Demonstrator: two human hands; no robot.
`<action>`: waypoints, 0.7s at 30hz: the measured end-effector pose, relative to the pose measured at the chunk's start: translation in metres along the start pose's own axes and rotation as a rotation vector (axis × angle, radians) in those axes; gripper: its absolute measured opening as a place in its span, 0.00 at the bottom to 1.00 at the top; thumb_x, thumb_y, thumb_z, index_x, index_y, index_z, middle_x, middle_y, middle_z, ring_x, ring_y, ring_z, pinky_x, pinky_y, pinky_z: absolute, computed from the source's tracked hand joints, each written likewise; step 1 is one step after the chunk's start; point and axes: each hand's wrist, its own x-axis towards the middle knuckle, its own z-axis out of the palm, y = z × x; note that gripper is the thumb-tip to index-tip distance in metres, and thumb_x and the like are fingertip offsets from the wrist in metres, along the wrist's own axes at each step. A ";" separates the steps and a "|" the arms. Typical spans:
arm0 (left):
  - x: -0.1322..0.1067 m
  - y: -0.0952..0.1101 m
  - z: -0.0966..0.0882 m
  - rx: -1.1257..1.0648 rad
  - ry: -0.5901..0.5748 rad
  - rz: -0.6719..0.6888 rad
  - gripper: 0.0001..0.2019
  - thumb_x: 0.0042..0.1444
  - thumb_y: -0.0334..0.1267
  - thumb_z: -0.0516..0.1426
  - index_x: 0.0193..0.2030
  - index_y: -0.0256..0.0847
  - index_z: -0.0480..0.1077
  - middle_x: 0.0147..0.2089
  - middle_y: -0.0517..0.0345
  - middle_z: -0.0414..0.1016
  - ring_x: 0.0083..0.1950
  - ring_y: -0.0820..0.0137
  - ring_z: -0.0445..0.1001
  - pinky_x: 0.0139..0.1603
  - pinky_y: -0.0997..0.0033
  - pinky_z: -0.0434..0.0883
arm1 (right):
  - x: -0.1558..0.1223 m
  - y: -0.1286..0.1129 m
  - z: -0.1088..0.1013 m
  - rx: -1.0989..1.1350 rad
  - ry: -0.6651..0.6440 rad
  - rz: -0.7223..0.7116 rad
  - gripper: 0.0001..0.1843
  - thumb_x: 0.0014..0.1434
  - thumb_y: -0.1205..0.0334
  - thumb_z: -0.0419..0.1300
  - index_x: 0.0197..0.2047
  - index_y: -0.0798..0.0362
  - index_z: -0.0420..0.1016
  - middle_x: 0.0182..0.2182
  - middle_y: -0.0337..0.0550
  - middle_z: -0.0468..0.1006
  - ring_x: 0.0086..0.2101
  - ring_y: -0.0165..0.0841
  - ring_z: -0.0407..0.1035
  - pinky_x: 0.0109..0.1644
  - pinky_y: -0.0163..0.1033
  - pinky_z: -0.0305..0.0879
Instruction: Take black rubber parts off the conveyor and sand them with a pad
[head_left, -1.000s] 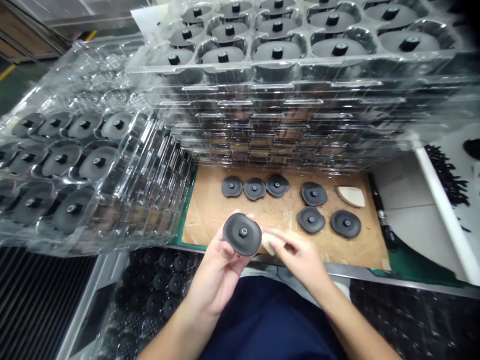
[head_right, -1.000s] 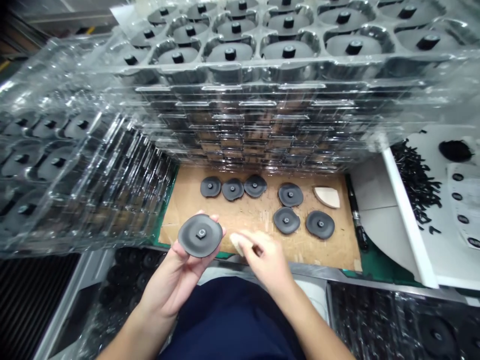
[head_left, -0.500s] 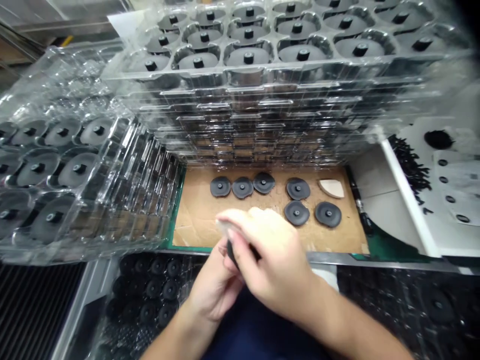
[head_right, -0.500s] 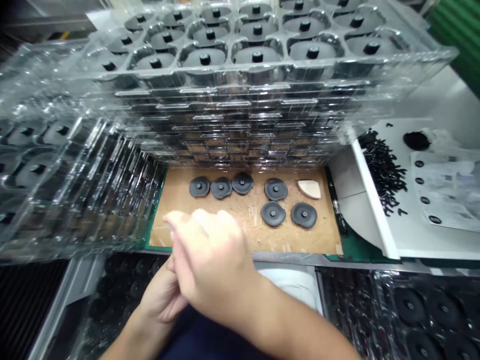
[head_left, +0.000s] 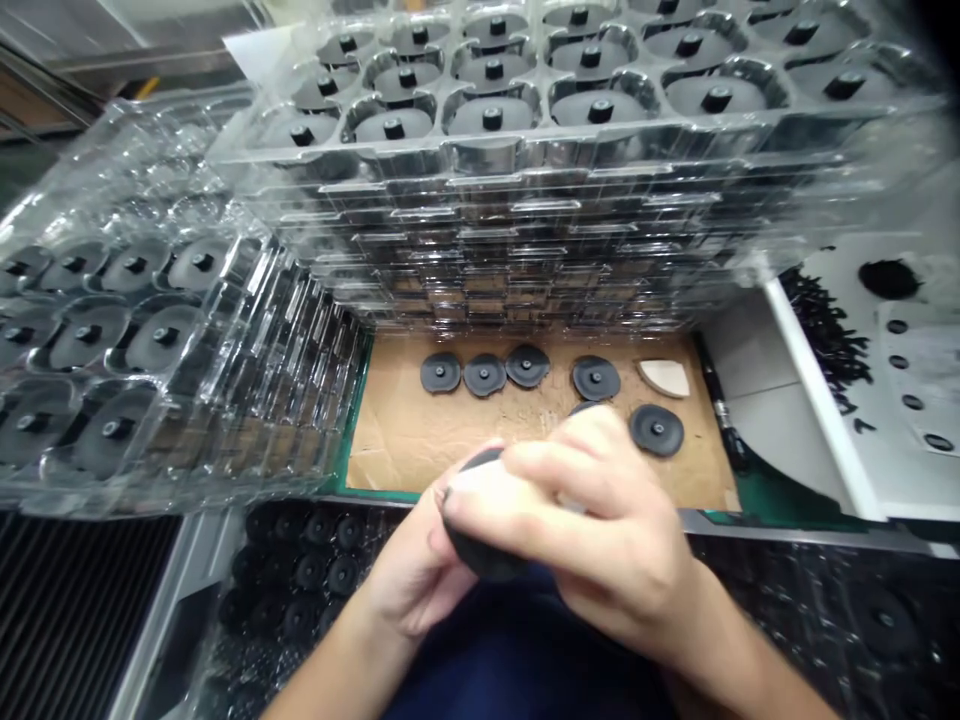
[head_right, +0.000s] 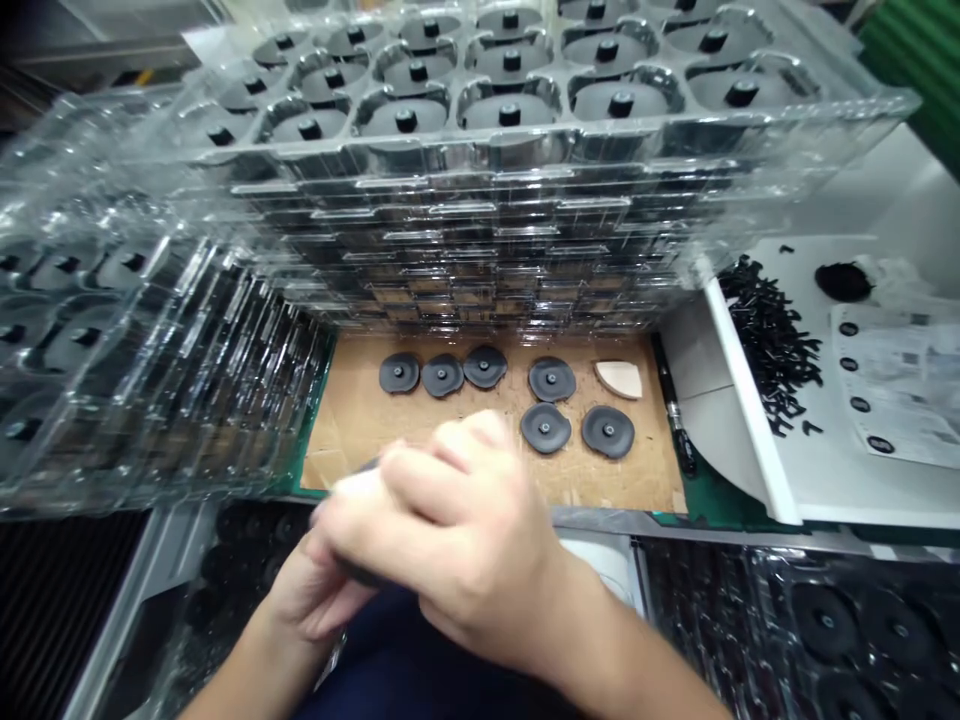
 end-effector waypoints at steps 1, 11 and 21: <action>-0.001 0.001 0.000 0.007 -0.019 -0.014 0.17 0.44 0.35 0.68 0.43 0.39 0.77 0.37 0.61 0.80 0.41 0.71 0.77 0.47 0.76 0.71 | 0.004 0.004 0.001 0.057 -0.024 -0.050 0.18 0.65 0.70 0.47 0.41 0.49 0.78 0.32 0.40 0.78 0.30 0.30 0.65 0.37 0.40 0.55; -0.002 -0.004 -0.013 -0.172 -0.083 -0.092 0.22 0.41 0.47 0.67 0.45 0.45 0.76 0.46 0.58 0.81 0.47 0.61 0.79 0.48 0.69 0.75 | -0.049 0.080 0.074 0.238 -0.049 0.587 0.12 0.57 0.66 0.58 0.43 0.53 0.79 0.42 0.48 0.76 0.42 0.37 0.71 0.43 0.42 0.69; -0.003 0.003 -0.021 -0.210 -0.106 -0.071 0.24 0.52 0.56 0.57 0.51 0.45 0.72 0.45 0.53 0.79 0.40 0.65 0.81 0.35 0.73 0.76 | -0.042 0.024 0.035 0.351 0.078 0.600 0.12 0.62 0.67 0.53 0.43 0.49 0.77 0.36 0.42 0.78 0.37 0.32 0.73 0.38 0.35 0.70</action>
